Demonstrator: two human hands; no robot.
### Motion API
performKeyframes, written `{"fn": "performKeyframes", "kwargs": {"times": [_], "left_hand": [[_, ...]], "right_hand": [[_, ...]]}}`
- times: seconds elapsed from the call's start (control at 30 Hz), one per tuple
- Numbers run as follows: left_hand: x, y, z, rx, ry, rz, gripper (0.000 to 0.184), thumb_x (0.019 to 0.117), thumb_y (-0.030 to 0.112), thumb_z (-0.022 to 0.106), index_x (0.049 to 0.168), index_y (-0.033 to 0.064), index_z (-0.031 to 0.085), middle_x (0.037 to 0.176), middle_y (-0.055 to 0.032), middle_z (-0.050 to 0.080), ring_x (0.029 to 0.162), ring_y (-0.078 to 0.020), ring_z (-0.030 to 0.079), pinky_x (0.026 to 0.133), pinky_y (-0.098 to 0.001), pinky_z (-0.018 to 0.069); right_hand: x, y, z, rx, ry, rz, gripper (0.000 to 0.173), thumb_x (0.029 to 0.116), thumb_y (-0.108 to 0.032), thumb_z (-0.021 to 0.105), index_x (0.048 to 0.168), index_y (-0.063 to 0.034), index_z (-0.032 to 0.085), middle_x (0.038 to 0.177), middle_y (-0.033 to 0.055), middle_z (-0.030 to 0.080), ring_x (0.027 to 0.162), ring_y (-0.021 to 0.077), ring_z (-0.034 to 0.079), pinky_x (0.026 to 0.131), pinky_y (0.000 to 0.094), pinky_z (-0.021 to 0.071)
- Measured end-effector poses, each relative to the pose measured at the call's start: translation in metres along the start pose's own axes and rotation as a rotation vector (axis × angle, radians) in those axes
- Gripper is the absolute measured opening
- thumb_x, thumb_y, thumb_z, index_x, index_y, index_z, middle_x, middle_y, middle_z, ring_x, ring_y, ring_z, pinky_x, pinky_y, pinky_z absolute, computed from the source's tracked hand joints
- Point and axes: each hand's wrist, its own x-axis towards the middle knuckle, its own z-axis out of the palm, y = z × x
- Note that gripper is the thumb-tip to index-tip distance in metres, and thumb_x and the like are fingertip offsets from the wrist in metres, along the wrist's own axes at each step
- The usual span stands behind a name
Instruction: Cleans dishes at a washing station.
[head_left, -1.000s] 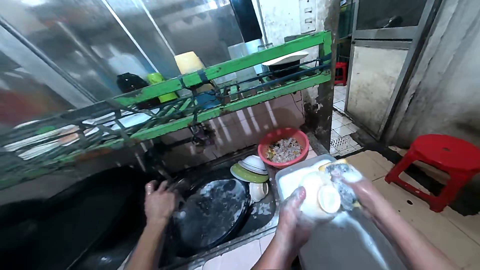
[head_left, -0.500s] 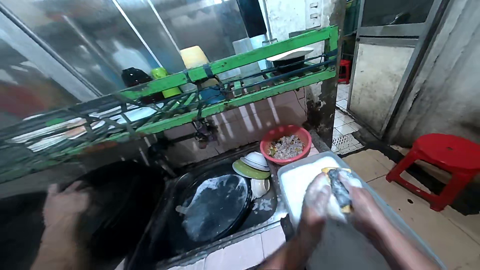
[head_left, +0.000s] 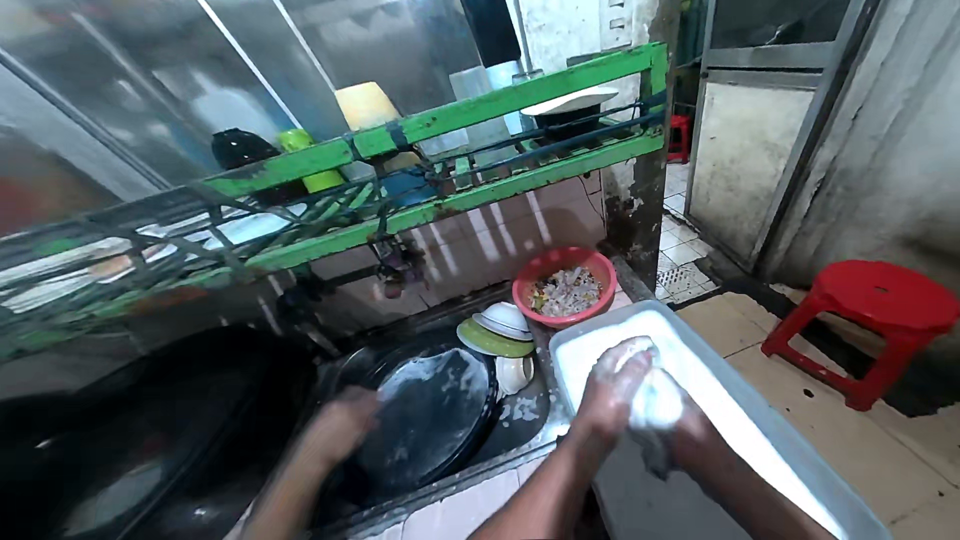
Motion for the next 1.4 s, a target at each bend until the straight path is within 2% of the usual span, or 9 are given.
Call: {"fn": "performKeyframes", "kwargs": {"times": [0.07,0.23,0.5,0.63,0.77,0.9,1.07,1.27,1.4], "left_hand": [[0.004,0.008,-0.011,-0.189,-0.071,-0.197,0.034,0.1067,0.026,0.048,0.127,0.003,0.062,0.11,-0.0104,0.069,0.099,-0.0162,0.067,0.088,-0.0363,0.0567],[0.003,0.01,-0.013,-0.43,-0.107,-0.239,0.034,0.1099,0.027,0.037,0.121,0.0047,0.06,0.1,-0.0088,0.069,0.093,-0.017,0.069,0.084,-0.037,0.0586],[0.011,-0.017,-0.036,-0.114,0.149,0.121,0.04,0.0994,0.025,0.05,0.131,0.0054,0.065,0.123,-0.0096,0.068,0.109,-0.017,0.065,0.095,-0.0384,0.0545],[0.008,-0.025,-0.075,-0.61,0.466,0.088,0.038,0.1077,0.031,0.036,0.128,0.0069,0.057,0.11,-0.0124,0.069,0.099,-0.0229,0.07,0.084,-0.0449,0.0605],[0.018,-0.069,-0.174,-0.831,0.885,-0.061,0.063,0.1044,0.062,0.027,0.145,0.0163,0.043,0.133,-0.0187,0.056,0.114,-0.0366,0.059,0.084,-0.0629,0.0527],[0.022,-0.084,-0.198,-0.742,1.052,-0.125,0.056,0.1101,0.047,0.025,0.154,0.0141,0.032,0.15,-0.0171,0.042,0.129,-0.033,0.049,0.096,-0.0594,0.0468],[0.051,-0.044,-0.089,-0.037,0.585,0.059,0.042,0.1105,0.014,0.037,0.147,-0.0063,0.041,0.146,-0.027,0.048,0.129,-0.0331,0.054,0.105,-0.0467,0.0486],[0.081,-0.07,0.032,0.901,-0.247,-0.037,0.099,0.0959,0.065,0.055,0.163,0.0014,0.017,0.17,-0.0215,0.012,0.158,-0.0354,0.011,0.127,-0.0554,0.0171],[0.068,-0.068,0.046,1.181,-0.451,-0.261,0.077,0.1013,0.051,0.051,0.157,0.0002,0.036,0.167,-0.0219,0.024,0.15,-0.0403,0.033,0.116,-0.0616,0.0363]], "right_hand": [[0.007,-0.001,-0.007,-0.53,-0.153,-0.318,0.033,0.0961,-0.019,0.064,0.121,0.0026,0.068,0.119,0.0182,0.07,0.117,0.0303,0.065,0.102,0.0473,0.0528],[0.05,0.012,-0.045,-0.965,-0.059,-0.811,0.025,0.0966,-0.029,0.061,0.114,-0.0182,0.075,0.114,0.0085,0.074,0.112,0.0345,0.068,0.091,0.0594,0.0558],[0.021,-0.002,0.035,-0.4,0.018,-0.088,0.043,0.0961,-0.025,0.065,0.128,0.004,0.066,0.124,0.0211,0.069,0.12,0.0324,0.065,0.106,0.0467,0.0498],[0.028,-0.009,0.014,-0.244,-0.085,-0.026,0.038,0.0971,-0.028,0.066,0.124,-0.0019,0.069,0.118,0.0125,0.071,0.113,0.0166,0.067,0.103,0.033,0.0521],[0.008,0.013,-0.042,-0.588,-0.247,0.121,0.041,0.0994,-0.035,0.064,0.127,-0.0052,0.069,0.129,0.0175,0.067,0.127,0.0335,0.059,0.111,0.0504,0.0445],[-0.016,0.029,-0.065,-0.873,-0.428,0.198,0.041,0.1015,-0.024,0.057,0.132,0.0017,0.063,0.141,0.0273,0.058,0.136,0.0501,0.049,0.109,0.0661,0.0393],[-0.02,0.04,-0.063,-0.88,-0.362,0.313,0.047,0.0976,-0.022,0.064,0.141,-0.0045,0.059,0.144,0.0246,0.054,0.137,0.0476,0.047,0.106,0.0665,0.0431],[-0.016,0.057,-0.057,-0.925,-0.416,0.48,0.053,0.0926,-0.03,0.069,0.143,-0.0169,0.06,0.145,0.0158,0.057,0.134,0.0414,0.053,0.101,0.0646,0.0489],[-0.019,0.059,-0.061,-0.97,-0.449,0.359,0.05,0.094,-0.023,0.065,0.141,-0.0086,0.058,0.142,0.0216,0.057,0.135,0.0425,0.052,0.104,0.0618,0.0477]]}}
